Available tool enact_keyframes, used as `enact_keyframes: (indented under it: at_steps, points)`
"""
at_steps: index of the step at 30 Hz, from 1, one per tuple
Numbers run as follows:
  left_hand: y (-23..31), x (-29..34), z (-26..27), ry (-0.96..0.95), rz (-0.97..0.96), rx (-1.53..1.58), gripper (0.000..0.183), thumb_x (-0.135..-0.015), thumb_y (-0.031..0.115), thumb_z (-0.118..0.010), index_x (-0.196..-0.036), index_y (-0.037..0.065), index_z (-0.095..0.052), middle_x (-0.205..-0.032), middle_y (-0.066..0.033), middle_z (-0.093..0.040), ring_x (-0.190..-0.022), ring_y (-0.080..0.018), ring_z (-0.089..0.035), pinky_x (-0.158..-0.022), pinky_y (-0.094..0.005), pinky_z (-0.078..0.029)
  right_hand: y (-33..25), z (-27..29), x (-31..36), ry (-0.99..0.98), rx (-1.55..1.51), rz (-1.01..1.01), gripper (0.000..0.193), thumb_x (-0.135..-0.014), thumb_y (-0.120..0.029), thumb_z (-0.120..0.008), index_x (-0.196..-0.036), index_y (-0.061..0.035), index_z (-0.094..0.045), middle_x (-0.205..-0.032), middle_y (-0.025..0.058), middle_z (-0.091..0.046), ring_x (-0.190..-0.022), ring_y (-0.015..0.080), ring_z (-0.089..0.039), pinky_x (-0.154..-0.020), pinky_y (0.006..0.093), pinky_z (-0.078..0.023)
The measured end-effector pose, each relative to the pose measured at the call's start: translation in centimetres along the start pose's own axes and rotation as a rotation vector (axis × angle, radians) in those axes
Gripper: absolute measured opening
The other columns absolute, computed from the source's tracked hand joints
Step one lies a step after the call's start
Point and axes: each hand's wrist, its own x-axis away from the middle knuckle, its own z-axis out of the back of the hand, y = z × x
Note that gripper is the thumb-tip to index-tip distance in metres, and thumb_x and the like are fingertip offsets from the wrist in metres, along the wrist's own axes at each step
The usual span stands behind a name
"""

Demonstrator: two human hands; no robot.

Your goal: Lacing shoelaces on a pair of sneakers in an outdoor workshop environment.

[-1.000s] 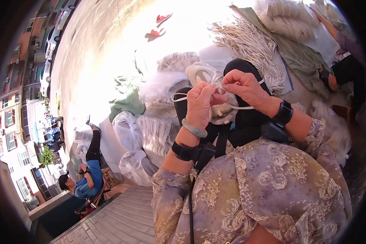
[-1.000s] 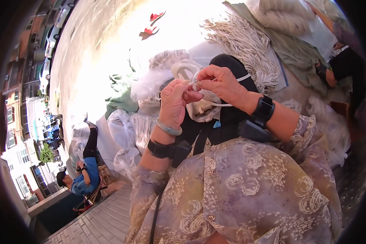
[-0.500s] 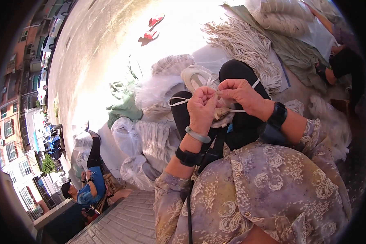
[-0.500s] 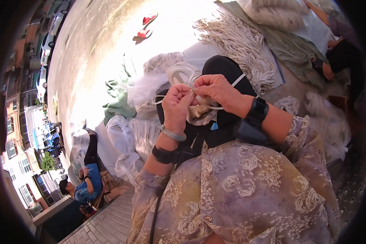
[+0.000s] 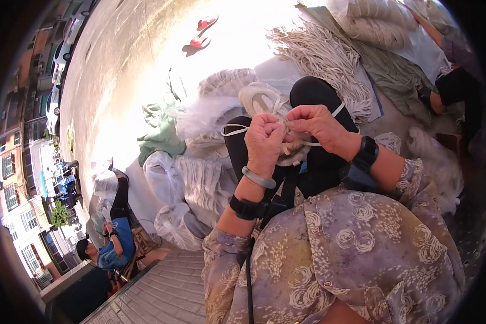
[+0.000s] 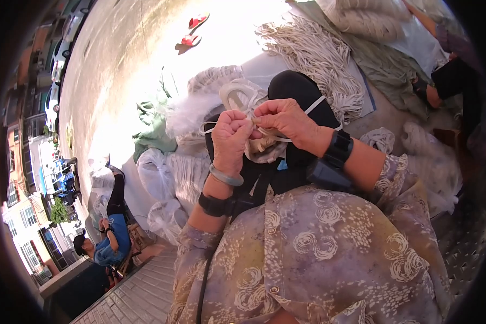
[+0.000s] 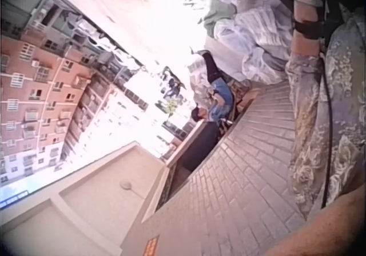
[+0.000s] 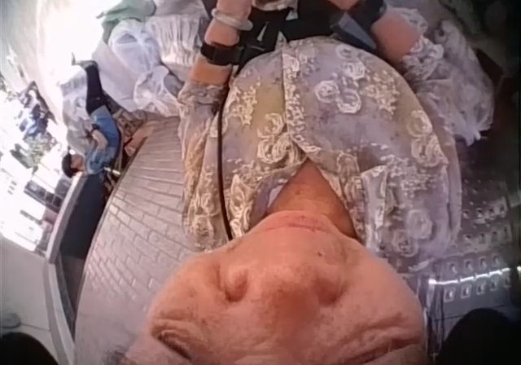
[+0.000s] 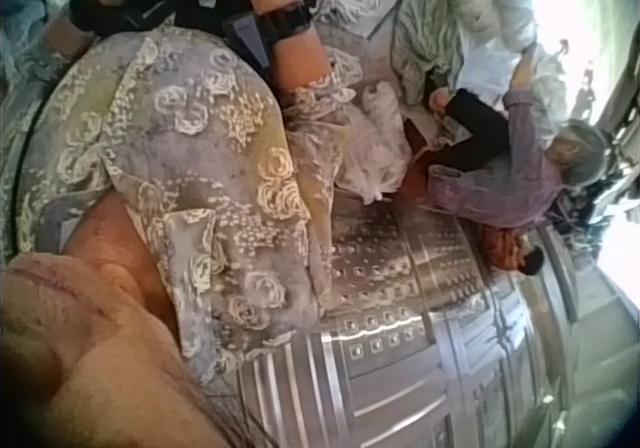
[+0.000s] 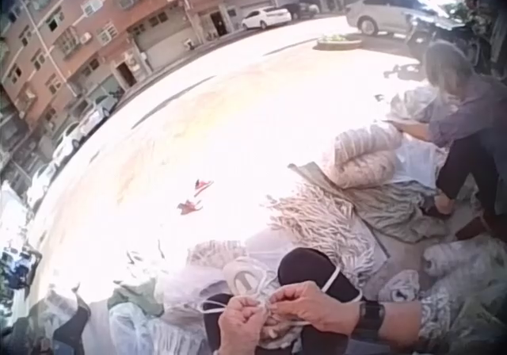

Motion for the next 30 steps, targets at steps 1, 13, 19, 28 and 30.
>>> enact_keyframes:
  at_steps: [1,13,19,28,30]
  points:
    - [0.0,0.0,0.0,0.024,-0.012,0.011,0.014,-0.08,-0.002,-0.056,-0.089,0.0,-0.045,-0.07,-0.0071,-0.061,-0.058,-0.0103,-0.06,-0.055,-0.0198,-0.047,0.0,-0.1,0.0,0.0,-0.021,-0.01,0.012,-0.078,-0.004,-0.065,-0.089,-0.0006,-0.063,-0.079,0.0003,-0.061,-0.07,0.0053,-0.055,-0.063,0.0186,-0.046]
    - [0.1,0.3,-0.2,0.037,-0.037,-0.067,0.019,-0.077,-0.002,-0.058,-0.089,-0.001,-0.043,-0.068,-0.0076,-0.061,-0.055,-0.0113,-0.06,-0.051,-0.0207,-0.048,0.2,-0.1,0.7,-0.009,-0.046,-0.032,0.011,-0.08,-0.009,-0.064,-0.089,-0.0025,-0.063,-0.079,-0.0017,-0.061,-0.071,0.0038,-0.055,-0.065,0.0185,-0.045]
    - [0.0,0.5,-0.2,0.033,-0.03,-0.085,0.019,-0.077,-0.003,-0.057,-0.09,-0.001,-0.043,-0.068,-0.0078,-0.062,-0.055,-0.0114,-0.06,-0.051,-0.0209,-0.048,0.3,-0.1,1.0,-0.024,-0.082,-0.05,0.009,-0.081,-0.009,-0.064,-0.087,-0.0026,-0.063,-0.079,-0.0017,-0.061,-0.072,0.0038,-0.056,-0.065,0.0185,-0.045]
    - [-0.1,0.5,0.4,-0.039,-0.07,-0.421,0.027,-0.075,-0.002,-0.058,-0.099,0.001,-0.047,-0.084,-0.0062,-0.062,-0.074,-0.0097,-0.06,-0.066,-0.0205,-0.047,0.4,-0.8,0.2,-0.002,0.468,0.247,0.006,-0.079,-0.006,-0.06,-0.082,-0.0001,-0.06,-0.071,0.0015,-0.059,-0.065,0.0085,-0.054,-0.059,0.0228,-0.043]
    - [0.4,0.1,-0.4,-0.002,-0.214,-0.586,0.03,-0.074,-0.003,-0.057,-0.102,0.002,-0.048,-0.089,-0.0053,-0.06,-0.082,-0.0094,-0.057,-0.07,-0.022,-0.046,-0.6,-1.1,0.3,0.01,0.649,0.458,0.004,-0.08,-0.005,-0.058,-0.082,-0.0007,-0.058,-0.072,0.0025,-0.057,-0.067,0.0113,-0.054,-0.061,0.0239,-0.043]
